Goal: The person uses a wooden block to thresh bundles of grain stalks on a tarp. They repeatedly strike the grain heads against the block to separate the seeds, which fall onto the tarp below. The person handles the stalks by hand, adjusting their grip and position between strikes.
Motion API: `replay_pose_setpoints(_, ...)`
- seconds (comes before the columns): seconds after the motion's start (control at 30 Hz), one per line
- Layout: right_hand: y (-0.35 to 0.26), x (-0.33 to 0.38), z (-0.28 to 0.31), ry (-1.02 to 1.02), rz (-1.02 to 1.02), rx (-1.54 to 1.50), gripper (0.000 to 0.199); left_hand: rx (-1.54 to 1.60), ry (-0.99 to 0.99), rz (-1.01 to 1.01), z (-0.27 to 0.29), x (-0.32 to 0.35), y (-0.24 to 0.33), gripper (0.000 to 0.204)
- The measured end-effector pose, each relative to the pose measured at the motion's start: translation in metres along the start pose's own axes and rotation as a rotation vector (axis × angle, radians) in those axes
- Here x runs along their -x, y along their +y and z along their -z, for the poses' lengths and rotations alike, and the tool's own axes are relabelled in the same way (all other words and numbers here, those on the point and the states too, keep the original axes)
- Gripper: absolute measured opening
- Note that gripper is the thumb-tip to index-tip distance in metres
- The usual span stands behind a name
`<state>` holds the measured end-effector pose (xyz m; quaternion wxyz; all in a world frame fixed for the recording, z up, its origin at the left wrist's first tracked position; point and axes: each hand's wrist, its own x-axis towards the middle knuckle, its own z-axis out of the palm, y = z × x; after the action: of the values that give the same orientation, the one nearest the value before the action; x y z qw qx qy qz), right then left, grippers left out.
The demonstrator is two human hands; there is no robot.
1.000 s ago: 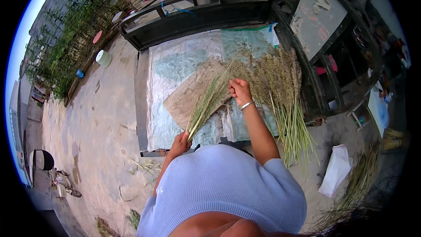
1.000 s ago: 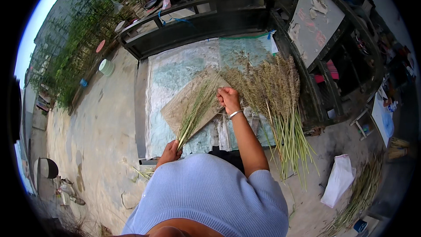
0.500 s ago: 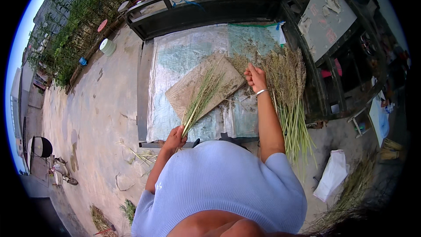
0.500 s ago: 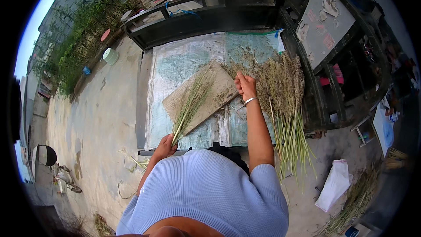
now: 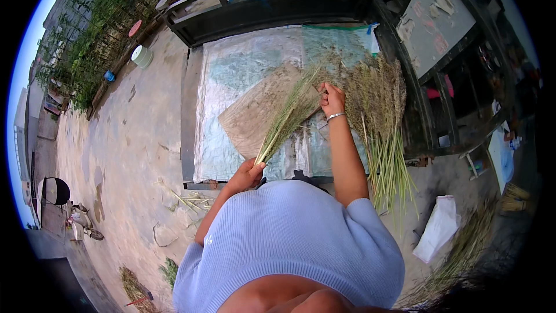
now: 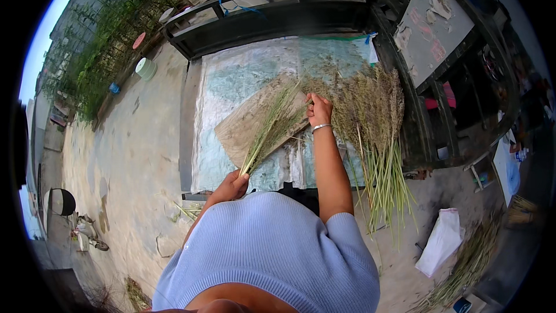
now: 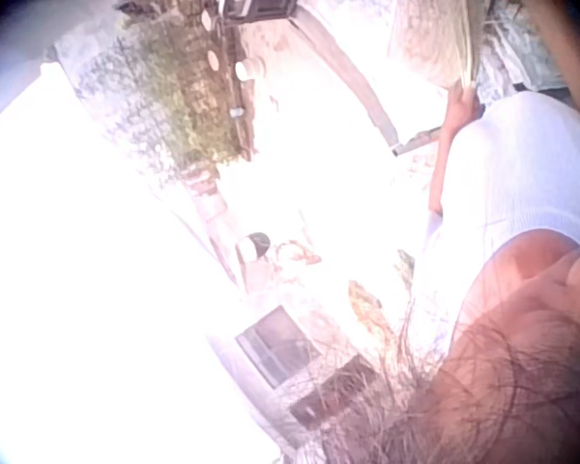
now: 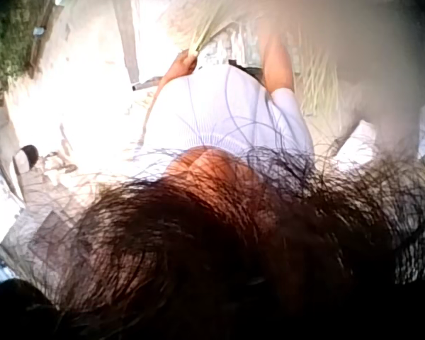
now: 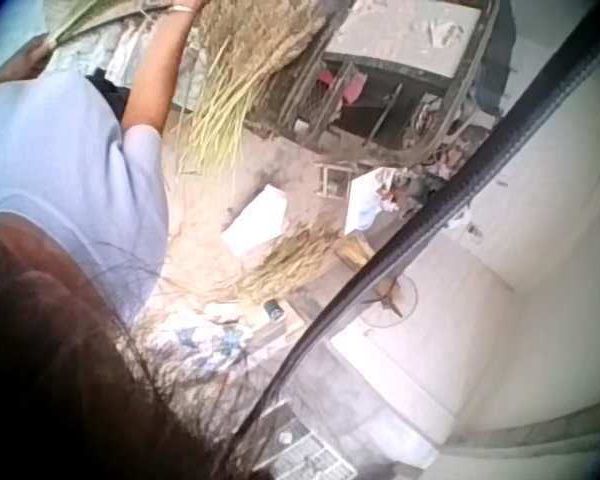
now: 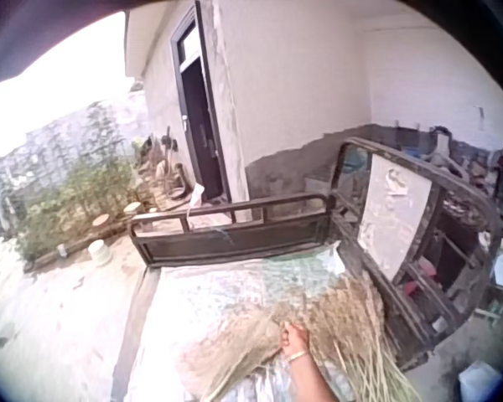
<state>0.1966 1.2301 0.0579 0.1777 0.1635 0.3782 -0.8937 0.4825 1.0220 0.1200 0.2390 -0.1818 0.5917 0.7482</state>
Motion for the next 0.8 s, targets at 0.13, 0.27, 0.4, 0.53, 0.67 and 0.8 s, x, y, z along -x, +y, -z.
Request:
replay_pose_setpoints(0.13, -0.048, -0.036, 0.058, 0.149, 0.241, -0.021, 0.022, 0.053, 0.073, 0.05, 0.027, 0.01, -0.013, 0.026)
replay_pose_setpoints(0.27, -0.037, 0.012, 0.018, -0.021, 0.145, 0.449, 0.028, 0.166, 0.238, 0.053, 0.037, 0.008, -0.006, 0.031)
replay_pose_setpoints(0.4, 0.053, 0.069, -0.011, -0.39, -0.151, 0.576, 0.041, -0.002, 0.207, -0.057, 0.028, -0.012, -0.004, 0.035)
replay_pose_setpoints(0.53, 0.098, 0.12, -0.041, -0.485, -0.252, 0.451, 0.019, -0.114, 0.136, -0.077, 0.008, -0.012, 0.011, 0.034)
replay_pose_setpoints(0.67, 0.096, 0.12, -0.036, -0.532, -0.225, 0.367, 0.012, -0.014, 0.156, -0.138, 0.012, -0.014, 0.004, 0.031)
replay_pose_setpoints(0.8, 0.092, 0.125, -0.038, -0.527, -0.261, 0.258, 0.013, 0.047, 0.211, -0.083, 0.013, -0.015, 0.008, 0.024)
